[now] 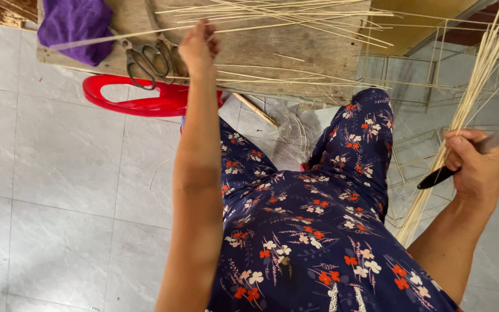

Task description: The person sits on a low stool and uses a knife to sharpen the ends of thin wooden sticks. They hold the sticks in their left hand and scrape the knife along them to create a point, then place the sharpened sticks on a wooden board. The person also handles a metal wire frame structure.

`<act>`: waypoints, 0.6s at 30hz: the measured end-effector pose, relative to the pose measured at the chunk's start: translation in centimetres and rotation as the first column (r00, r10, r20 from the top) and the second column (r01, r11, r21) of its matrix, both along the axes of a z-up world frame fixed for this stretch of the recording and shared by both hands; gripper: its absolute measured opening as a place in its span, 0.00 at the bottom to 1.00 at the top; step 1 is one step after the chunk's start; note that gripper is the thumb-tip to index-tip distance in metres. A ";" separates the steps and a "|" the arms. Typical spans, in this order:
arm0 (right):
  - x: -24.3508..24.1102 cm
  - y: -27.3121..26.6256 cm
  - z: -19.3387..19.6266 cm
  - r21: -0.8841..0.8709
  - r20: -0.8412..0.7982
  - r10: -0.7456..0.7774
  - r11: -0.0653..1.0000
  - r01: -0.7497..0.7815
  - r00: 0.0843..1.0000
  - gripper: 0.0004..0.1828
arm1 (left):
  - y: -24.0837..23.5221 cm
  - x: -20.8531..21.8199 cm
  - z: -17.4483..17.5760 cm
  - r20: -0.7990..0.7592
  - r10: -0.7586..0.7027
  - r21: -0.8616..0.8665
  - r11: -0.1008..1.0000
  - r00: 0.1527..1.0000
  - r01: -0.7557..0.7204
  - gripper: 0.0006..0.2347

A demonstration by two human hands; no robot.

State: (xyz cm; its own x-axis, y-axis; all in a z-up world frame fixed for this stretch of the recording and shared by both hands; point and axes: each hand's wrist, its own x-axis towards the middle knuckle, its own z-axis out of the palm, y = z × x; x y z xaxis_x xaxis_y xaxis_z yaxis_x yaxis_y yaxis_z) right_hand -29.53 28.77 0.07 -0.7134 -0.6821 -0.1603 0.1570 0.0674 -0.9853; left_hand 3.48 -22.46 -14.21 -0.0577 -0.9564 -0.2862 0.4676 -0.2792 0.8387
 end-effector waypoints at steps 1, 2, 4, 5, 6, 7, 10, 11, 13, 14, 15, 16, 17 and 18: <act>0.3 -0.4 0.3 0.026 -0.023 0.001 1.000 -0.001 1.000 0.05 | 0.6 -1.7 -0.6 0.013 -0.031 0.004 1.000 0.999 0.031 0.09; 0.7 -1.1 0.5 0.051 -0.045 0.003 0.999 -0.001 0.999 0.05 | 1.5 -3.6 -1.0 0.026 -0.062 0.009 0.998 0.998 0.062 0.09; 1.8 -3.3 0.8 0.105 -0.083 0.040 0.994 -0.031 0.996 0.07 | 2.8 -7.0 -1.2 -0.043 -0.143 0.103 0.984 0.989 0.147 0.09; 2.2 -4.6 1.0 0.134 -0.096 0.076 0.989 -0.063 0.992 0.09 | 3.6 -8.1 -1.1 -0.010 -0.203 0.116 0.972 0.979 0.203 0.10; 2.6 -5.9 1.2 0.147 -0.088 0.081 0.987 -0.068 0.993 0.09 | 4.6 -9.0 -0.9 0.022 -0.263 0.130 0.957 0.964 0.258 0.10; 2.9 -7.0 1.6 0.159 -0.078 0.090 0.984 -0.076 0.993 0.10 | 5.6 -9.5 -0.5 0.055 -0.319 0.147 0.940 0.946 0.308 0.11; 3.5 -9.3 3.4 0.153 -0.238 0.185 0.977 -0.151 0.953 0.09 | 9.5 -10.3 3.0 0.426 -0.397 0.118 0.915 0.813 0.386 0.22; 3.7 -10.0 4.0 0.167 -0.365 0.218 0.972 -0.167 0.905 0.08 | 11.8 -9.9 5.5 0.571 -0.269 -0.115 0.909 0.775 0.400 0.19; 4.1 -11.3 5.1 0.204 -0.593 0.282 0.959 -0.197 0.754 0.06 | 17.9 -8.1 10.7 0.627 -0.100 -0.465 0.748 0.773 0.474 0.12; 4.2 -11.8 5.7 0.258 -0.633 0.321 0.946 -0.198 0.705 0.06 | 20.8 -6.8 13.6 0.579 -0.106 -0.584 0.638 0.808 0.502 0.08; 4.5 -12.3 6.4 0.311 -0.666 0.364 0.929 -0.201 0.651 0.06 | 22.5 -5.3 16.4 0.610 0.023 -0.708 0.464 0.792 0.532 0.11; 4.9 -12.5 7.1 0.364 -0.693 0.408 0.910 -0.200 0.594 0.06 | 23.4 -4.0 18.9 0.613 0.147 -0.781 0.261 0.776 0.567 0.15; 5.4 -12.9 7.8 0.377 -0.721 0.444 0.896 -0.237 0.531 0.06 | 23.7 -3.4 21.1 0.657 0.186 -0.750 0.258 0.730 0.609 0.16; 6.0 -13.3 8.5 0.391 -0.747 0.476 0.879 -0.272 0.465 0.06 | 23.9 -2.8 22.7 0.697 0.223 -0.716 0.257 0.681 0.649 0.18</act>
